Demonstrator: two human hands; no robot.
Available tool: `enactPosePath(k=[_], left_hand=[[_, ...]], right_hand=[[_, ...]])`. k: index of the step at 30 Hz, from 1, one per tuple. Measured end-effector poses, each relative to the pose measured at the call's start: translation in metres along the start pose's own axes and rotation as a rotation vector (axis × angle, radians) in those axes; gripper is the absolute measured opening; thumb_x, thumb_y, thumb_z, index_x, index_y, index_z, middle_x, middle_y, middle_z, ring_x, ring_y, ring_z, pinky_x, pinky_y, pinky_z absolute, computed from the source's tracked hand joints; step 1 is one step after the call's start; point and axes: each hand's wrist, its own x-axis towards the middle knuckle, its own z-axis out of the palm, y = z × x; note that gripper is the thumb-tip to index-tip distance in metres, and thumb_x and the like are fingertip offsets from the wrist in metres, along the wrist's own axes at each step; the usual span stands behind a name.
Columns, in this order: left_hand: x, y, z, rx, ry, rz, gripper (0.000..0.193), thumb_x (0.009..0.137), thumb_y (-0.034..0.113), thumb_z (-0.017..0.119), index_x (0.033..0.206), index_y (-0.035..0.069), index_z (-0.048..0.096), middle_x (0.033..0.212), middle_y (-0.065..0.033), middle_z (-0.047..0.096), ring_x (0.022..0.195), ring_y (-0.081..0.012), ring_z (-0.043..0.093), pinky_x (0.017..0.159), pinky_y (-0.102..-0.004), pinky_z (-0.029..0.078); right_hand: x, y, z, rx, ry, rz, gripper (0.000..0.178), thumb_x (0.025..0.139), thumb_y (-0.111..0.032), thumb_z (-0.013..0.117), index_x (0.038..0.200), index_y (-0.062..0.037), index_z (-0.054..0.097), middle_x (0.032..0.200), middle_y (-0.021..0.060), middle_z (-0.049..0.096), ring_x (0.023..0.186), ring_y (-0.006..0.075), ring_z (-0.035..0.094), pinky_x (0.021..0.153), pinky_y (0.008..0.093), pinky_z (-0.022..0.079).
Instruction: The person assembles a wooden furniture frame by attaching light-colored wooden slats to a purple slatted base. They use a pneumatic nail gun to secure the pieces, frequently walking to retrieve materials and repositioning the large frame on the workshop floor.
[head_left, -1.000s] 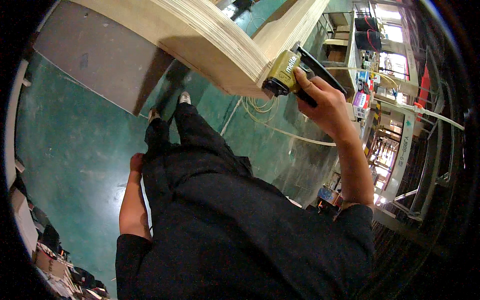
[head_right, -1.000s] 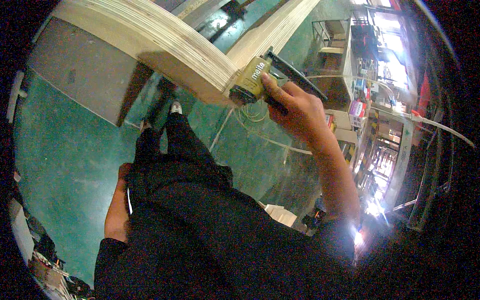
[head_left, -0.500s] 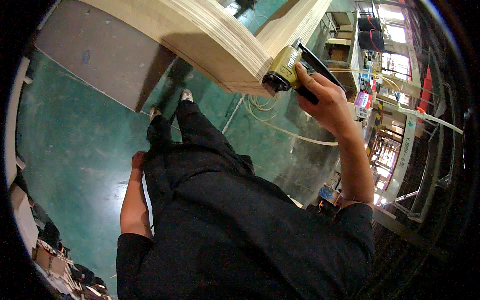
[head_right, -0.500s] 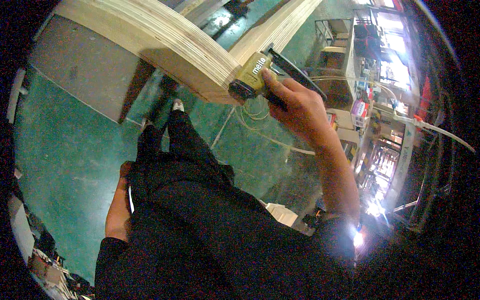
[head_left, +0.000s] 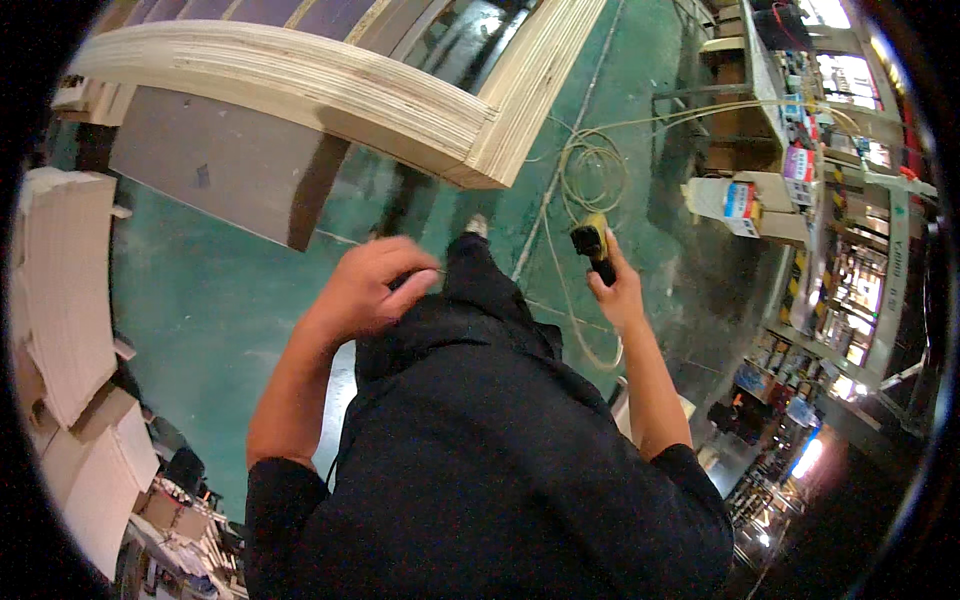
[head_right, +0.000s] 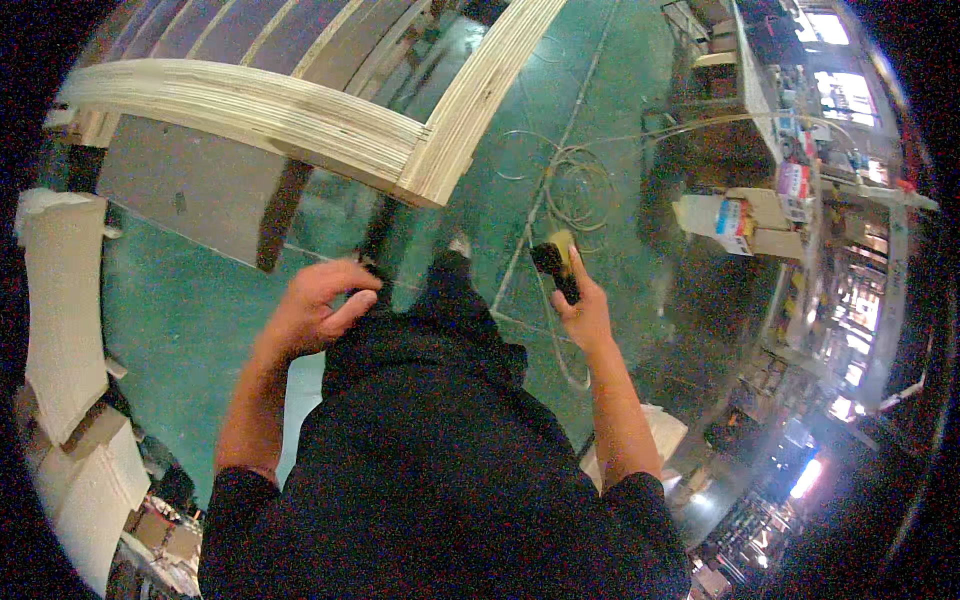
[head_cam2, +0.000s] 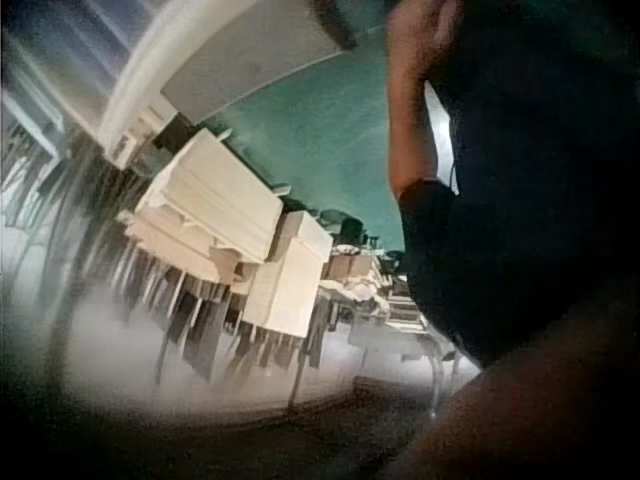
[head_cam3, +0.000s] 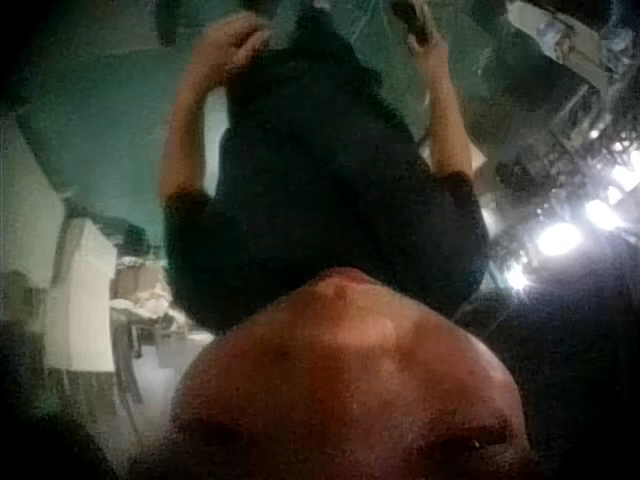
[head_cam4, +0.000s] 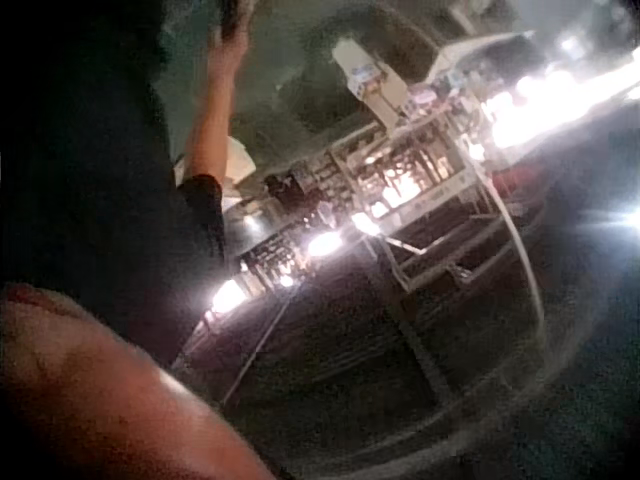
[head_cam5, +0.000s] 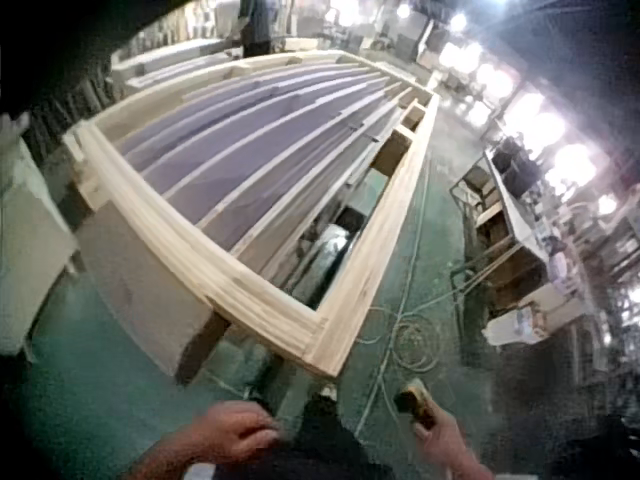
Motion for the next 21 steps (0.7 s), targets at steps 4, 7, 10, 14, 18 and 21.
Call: enactPosePath(k=[4, 7, 10, 14, 18, 21], left_hand=[[0.080, 0.068, -0.020, 0.434, 0.278, 0.385, 0.027, 0.087, 0.026, 0.072, 0.105, 0.005, 0.071, 0.103, -0.0119, 0.068, 0.097, -0.0332, 0.064, 0.087, -0.0455, 0.049], [0.112, 0.088, -0.001, 0.883, 0.299, 0.172, 0.044, 0.085, 0.030, 0.073, 0.121, 0.006, 0.065, 0.127, -0.0127, 0.060, 0.117, -0.0347, 0.054, 0.099, -0.0507, 0.040], [0.126, 0.090, 0.014, 1.037, 0.236, 0.035, 0.054, 0.086, 0.032, 0.072, 0.131, 0.006, 0.060, 0.137, -0.0149, 0.054, 0.125, -0.0379, 0.049, 0.106, -0.0533, 0.036], [0.094, 0.092, 0.014, 1.084, 0.168, -0.072, 0.051, 0.087, 0.029, 0.070, 0.131, 0.003, 0.062, 0.144, -0.0210, 0.051, 0.132, -0.0448, 0.045, 0.112, -0.0555, 0.033], [0.104, 0.103, 0.021, 1.014, 0.181, -0.111, 0.049, 0.083, 0.022, 0.073, 0.126, 0.000, 0.063, 0.141, -0.0217, 0.052, 0.130, -0.0456, 0.046, 0.111, -0.0538, 0.036], [0.120, 0.109, 0.025, 0.928, 0.279, -0.232, 0.044, 0.081, 0.018, 0.073, 0.121, 0.001, 0.063, 0.132, -0.0220, 0.055, 0.121, -0.0438, 0.050, 0.107, -0.0532, 0.039]], right_hand=[[-0.031, 0.124, 0.043, 0.025, -0.047, 0.223, 0.081, 0.084, -0.012, 0.070, 0.157, -0.0160, 0.037, 0.119, 0.0190, 0.069, 0.097, 0.0254, 0.069, 0.089, 0.0339, 0.052], [-0.072, 0.233, 0.066, 0.121, -0.095, 0.354, 0.074, 0.090, -0.010, 0.063, 0.159, -0.0178, 0.036, 0.121, 0.0142, 0.066, 0.103, 0.0242, 0.065, 0.090, 0.0313, 0.050], [-0.105, 0.329, 0.078, 0.202, -0.123, 0.537, 0.072, 0.091, -0.009, 0.061, 0.159, -0.0168, 0.036, 0.091, 0.0112, 0.067, 0.064, 0.0203, 0.063, 0.061, 0.0346, 0.053], [-0.115, 0.396, 0.073, 0.253, -0.068, 0.576, 0.077, 0.087, -0.018, 0.067, 0.158, -0.0150, 0.036, 0.094, 0.0156, 0.070, 0.064, 0.0250, 0.066, 0.061, 0.0395, 0.055], [-0.050, 0.403, 0.032, 0.079, -0.118, 0.699, 0.088, 0.084, -0.033, 0.070, 0.160, -0.0169, 0.029, 0.129, 0.0237, 0.064, 0.112, 0.0399, 0.064, 0.094, 0.0443, 0.052], [0.027, 0.371, -0.008, 0.080, -0.207, 0.690, 0.091, 0.084, -0.037, 0.070, 0.161, -0.0181, 0.025, 0.132, 0.0236, 0.063, 0.117, 0.0414, 0.063, 0.098, 0.0449, 0.051]])
